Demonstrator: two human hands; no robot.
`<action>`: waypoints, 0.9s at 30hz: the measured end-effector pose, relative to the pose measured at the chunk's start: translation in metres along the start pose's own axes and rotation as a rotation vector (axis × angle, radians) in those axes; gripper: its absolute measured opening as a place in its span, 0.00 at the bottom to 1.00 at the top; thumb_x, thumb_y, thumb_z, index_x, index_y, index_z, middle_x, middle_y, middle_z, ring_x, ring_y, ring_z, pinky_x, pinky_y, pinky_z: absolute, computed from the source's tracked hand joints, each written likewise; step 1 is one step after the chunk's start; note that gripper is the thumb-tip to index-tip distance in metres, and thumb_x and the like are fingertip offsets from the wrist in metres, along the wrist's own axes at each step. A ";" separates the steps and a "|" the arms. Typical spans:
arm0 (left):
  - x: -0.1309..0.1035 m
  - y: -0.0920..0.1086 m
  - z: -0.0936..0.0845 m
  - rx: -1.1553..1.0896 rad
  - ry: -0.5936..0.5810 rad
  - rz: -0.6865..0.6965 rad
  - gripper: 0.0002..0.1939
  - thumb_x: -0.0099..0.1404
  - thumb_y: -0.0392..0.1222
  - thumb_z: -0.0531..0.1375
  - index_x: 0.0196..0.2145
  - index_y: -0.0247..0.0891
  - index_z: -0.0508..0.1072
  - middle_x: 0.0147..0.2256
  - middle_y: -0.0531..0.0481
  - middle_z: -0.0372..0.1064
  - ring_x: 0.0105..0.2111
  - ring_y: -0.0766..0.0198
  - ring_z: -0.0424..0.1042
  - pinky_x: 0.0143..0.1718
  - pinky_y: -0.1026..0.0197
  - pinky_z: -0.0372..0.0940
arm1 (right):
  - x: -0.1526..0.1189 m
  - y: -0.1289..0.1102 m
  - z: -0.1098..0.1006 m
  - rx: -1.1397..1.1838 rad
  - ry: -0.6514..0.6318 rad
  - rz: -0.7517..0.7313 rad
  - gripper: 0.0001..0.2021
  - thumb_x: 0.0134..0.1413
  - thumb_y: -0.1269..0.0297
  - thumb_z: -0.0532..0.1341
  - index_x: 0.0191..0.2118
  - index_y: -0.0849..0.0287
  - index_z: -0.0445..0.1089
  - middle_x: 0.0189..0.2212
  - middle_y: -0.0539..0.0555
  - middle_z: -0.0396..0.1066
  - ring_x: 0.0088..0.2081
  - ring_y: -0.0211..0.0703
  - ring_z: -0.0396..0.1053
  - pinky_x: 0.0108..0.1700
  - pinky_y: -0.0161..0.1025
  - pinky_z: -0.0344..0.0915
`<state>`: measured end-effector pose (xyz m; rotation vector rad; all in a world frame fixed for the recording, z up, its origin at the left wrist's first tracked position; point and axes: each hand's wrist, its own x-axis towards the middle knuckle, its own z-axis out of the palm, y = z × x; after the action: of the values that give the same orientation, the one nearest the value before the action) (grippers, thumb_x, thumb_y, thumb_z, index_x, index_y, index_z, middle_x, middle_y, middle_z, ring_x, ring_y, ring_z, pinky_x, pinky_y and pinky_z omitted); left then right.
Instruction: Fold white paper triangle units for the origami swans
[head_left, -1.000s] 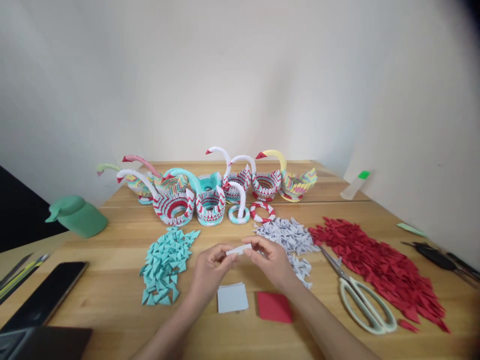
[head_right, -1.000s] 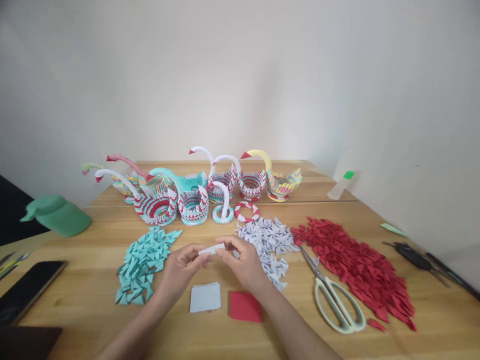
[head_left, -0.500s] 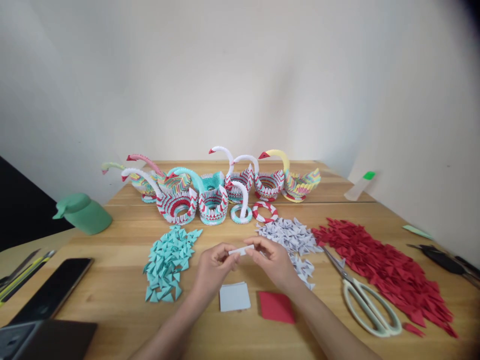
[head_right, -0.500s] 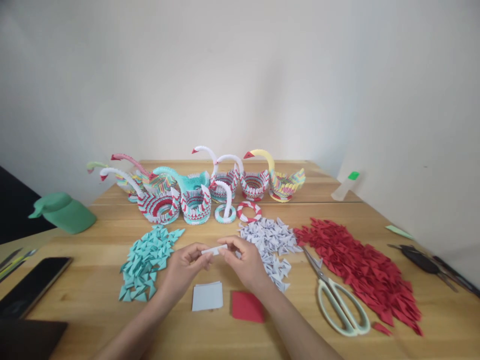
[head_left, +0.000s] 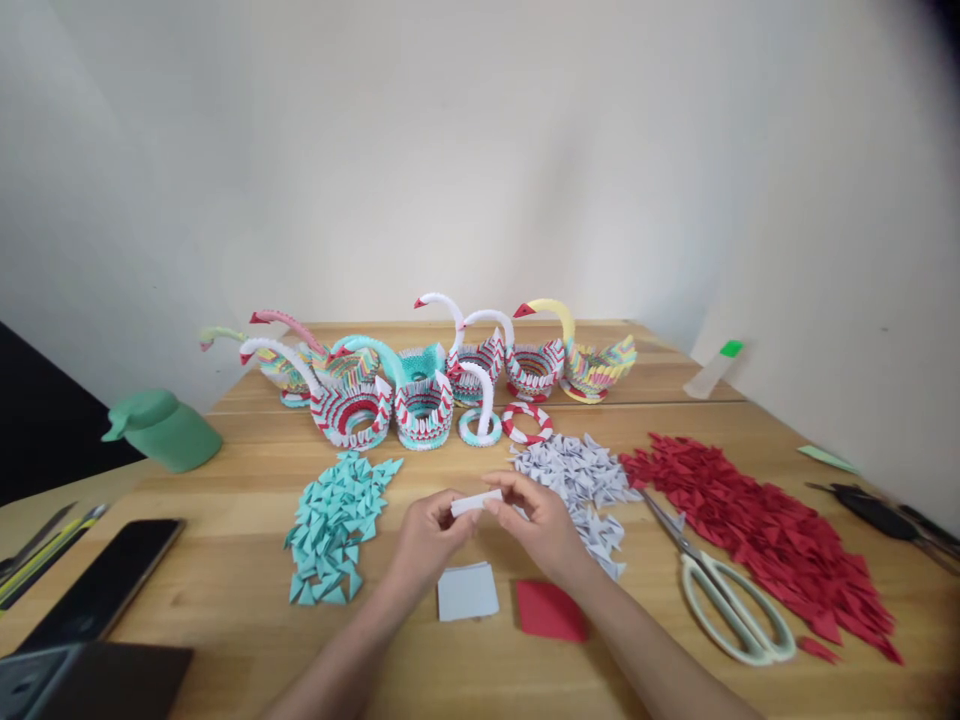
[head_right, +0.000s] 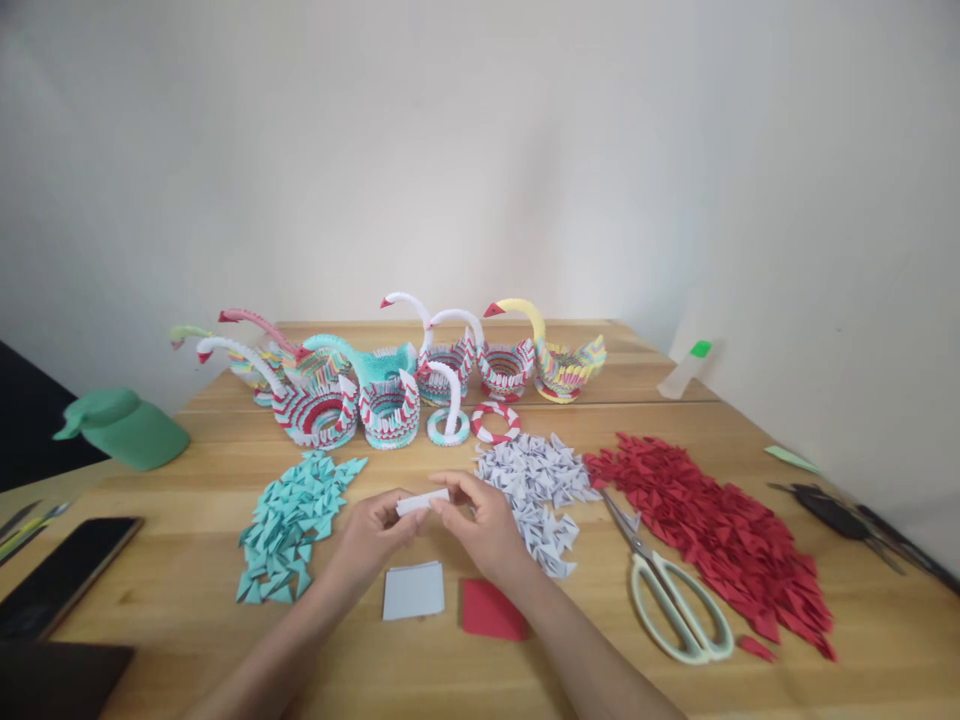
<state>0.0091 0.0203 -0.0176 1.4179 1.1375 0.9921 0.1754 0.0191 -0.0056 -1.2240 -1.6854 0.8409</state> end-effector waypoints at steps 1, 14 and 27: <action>0.000 0.000 0.000 0.004 0.006 0.005 0.11 0.54 0.45 0.59 0.21 0.34 0.67 0.18 0.56 0.59 0.20 0.71 0.56 0.21 0.69 0.50 | 0.000 0.000 0.000 0.001 -0.004 0.004 0.13 0.50 0.63 0.59 0.42 0.58 0.72 0.29 0.50 0.70 0.31 0.40 0.66 0.35 0.35 0.63; 0.001 -0.004 -0.001 -0.015 0.004 0.013 0.14 0.56 0.46 0.57 0.20 0.35 0.64 0.17 0.56 0.57 0.19 0.70 0.55 0.22 0.68 0.50 | 0.000 0.004 0.002 0.072 -0.034 0.059 0.12 0.51 0.61 0.59 0.41 0.58 0.71 0.27 0.49 0.66 0.30 0.39 0.64 0.34 0.35 0.62; 0.000 0.002 -0.002 0.033 0.081 0.004 0.15 0.55 0.48 0.57 0.18 0.35 0.64 0.17 0.55 0.56 0.20 0.70 0.54 0.22 0.66 0.49 | 0.002 0.003 -0.001 0.136 0.026 0.066 0.07 0.50 0.61 0.60 0.31 0.59 0.65 0.26 0.49 0.66 0.29 0.38 0.64 0.32 0.34 0.60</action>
<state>0.0072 0.0204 -0.0158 1.4175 1.2163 1.0455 0.1769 0.0217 -0.0071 -1.1976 -1.5478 0.9600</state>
